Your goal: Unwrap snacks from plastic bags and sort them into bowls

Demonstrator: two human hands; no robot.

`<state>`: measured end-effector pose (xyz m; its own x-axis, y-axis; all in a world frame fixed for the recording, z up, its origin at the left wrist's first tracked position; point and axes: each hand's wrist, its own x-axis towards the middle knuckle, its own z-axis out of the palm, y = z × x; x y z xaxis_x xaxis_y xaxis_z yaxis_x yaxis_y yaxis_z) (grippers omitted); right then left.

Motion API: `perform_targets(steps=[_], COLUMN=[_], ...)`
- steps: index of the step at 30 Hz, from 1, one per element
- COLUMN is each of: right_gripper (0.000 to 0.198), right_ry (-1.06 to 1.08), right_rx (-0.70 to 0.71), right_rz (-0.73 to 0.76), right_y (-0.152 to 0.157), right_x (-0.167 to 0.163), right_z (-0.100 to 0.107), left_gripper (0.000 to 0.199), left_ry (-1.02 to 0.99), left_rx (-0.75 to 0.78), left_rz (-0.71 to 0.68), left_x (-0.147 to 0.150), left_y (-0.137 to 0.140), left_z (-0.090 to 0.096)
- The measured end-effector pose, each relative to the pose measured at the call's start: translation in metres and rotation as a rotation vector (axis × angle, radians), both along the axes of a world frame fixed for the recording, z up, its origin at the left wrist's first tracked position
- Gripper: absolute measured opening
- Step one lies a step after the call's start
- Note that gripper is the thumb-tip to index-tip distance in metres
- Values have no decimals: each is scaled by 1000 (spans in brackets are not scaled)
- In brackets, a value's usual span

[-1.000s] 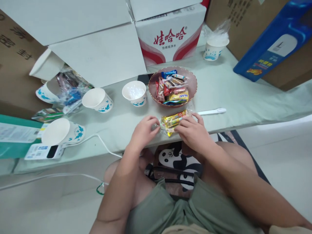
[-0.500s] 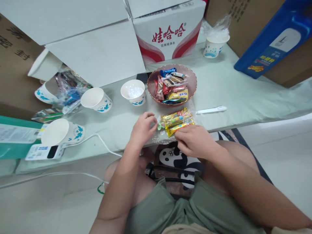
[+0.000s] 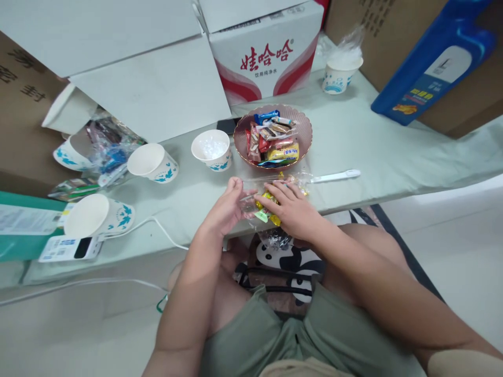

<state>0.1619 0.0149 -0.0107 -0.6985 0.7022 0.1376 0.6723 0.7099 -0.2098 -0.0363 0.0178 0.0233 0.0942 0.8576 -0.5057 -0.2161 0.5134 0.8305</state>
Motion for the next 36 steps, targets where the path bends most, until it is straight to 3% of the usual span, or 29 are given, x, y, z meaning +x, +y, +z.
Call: perform_targets(steps=[3,9,14,18,20,24,29,36], right_gripper=[80,78,72,68,69,72,72,77], right_ry=[-11,79,156,314,433,565,567,749], right_rx=[-37,-87,-109,-166,-204,-252,-236,-305], right_rz=[14,14,-29,-127,-196,-299,-230,-211], right_y=[6,14,14,20,23,27,21,15], right_x=[2,1,-6,-5,-3,2,-1,-8], right_z=[5,20,20,17,17,16,14,11], left_gripper=[55,55,53,61,52,29,23,67], left_ry=[-62,71,123,241,274,145,-127,-246], left_rx=[10,-39,38,40,36,-14,20,207], left_rz=[24,137,199,99,16,43,163,40], left_x=[1,7,3,-3,-3,0,0,9], left_y=[-1,1,4,2,1,1,0,-8], left_z=[1,0,2,3,1,0,2,6])
